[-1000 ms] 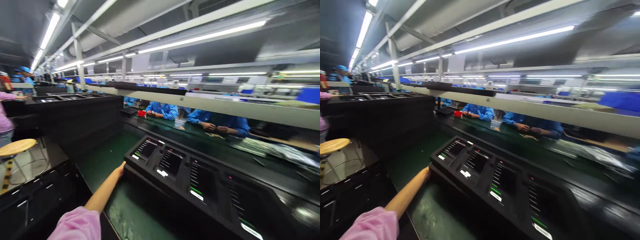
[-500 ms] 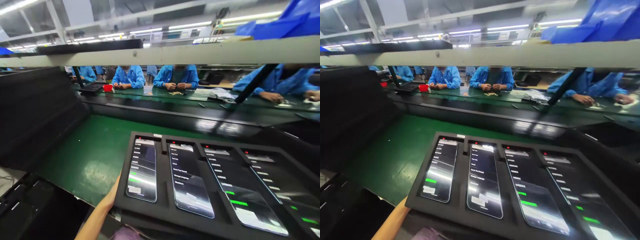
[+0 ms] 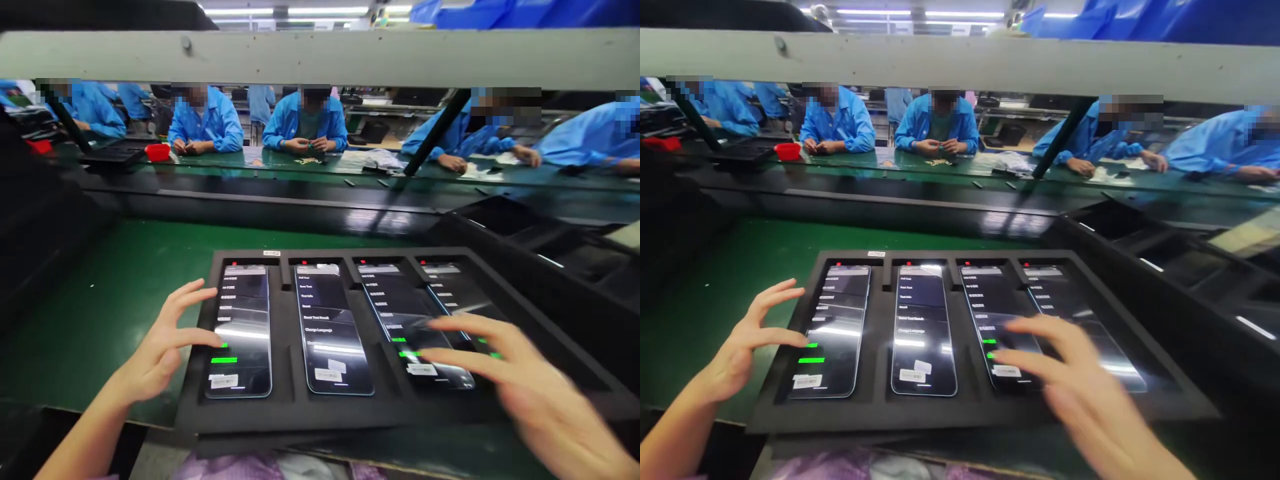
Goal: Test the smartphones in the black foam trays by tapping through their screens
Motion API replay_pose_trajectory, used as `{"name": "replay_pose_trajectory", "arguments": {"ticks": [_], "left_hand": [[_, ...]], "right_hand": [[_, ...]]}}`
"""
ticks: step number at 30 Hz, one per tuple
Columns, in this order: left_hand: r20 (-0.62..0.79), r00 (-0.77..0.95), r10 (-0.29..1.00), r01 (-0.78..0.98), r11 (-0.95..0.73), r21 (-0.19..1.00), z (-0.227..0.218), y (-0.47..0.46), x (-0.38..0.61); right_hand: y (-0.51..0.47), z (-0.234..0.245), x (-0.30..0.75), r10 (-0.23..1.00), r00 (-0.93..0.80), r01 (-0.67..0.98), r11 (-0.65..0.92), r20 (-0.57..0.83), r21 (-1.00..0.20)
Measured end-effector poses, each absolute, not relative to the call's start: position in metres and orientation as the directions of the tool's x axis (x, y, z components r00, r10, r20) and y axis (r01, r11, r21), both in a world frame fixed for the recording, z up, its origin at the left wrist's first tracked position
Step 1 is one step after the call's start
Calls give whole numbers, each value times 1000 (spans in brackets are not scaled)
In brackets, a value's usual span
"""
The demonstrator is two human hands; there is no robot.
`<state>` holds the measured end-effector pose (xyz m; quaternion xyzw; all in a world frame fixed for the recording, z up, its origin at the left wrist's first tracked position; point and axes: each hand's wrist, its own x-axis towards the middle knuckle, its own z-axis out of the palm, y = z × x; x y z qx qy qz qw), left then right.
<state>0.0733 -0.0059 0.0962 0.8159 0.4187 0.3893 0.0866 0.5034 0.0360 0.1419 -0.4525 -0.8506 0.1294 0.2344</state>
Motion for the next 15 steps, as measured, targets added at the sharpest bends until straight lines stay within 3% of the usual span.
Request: {"name": "replay_pose_trajectory", "arguments": {"ticks": [3,7,10,15], "left_hand": [[496,452,741,646,-656,390,109,10,78],[421,401,814,667,-574,474,111,21,81],[385,325,864,690,-495,527,108,25,80],[436,200,878,711,-436,551,99,31,78]], "right_hand": [[49,151,471,695,-716,591,653,64,-473],[64,162,439,649,-756,609,653,-81,-450],[73,158,433,673,-739,633,677,-32,-376],[88,151,460,796,-566,751,606,217,-263]]}}
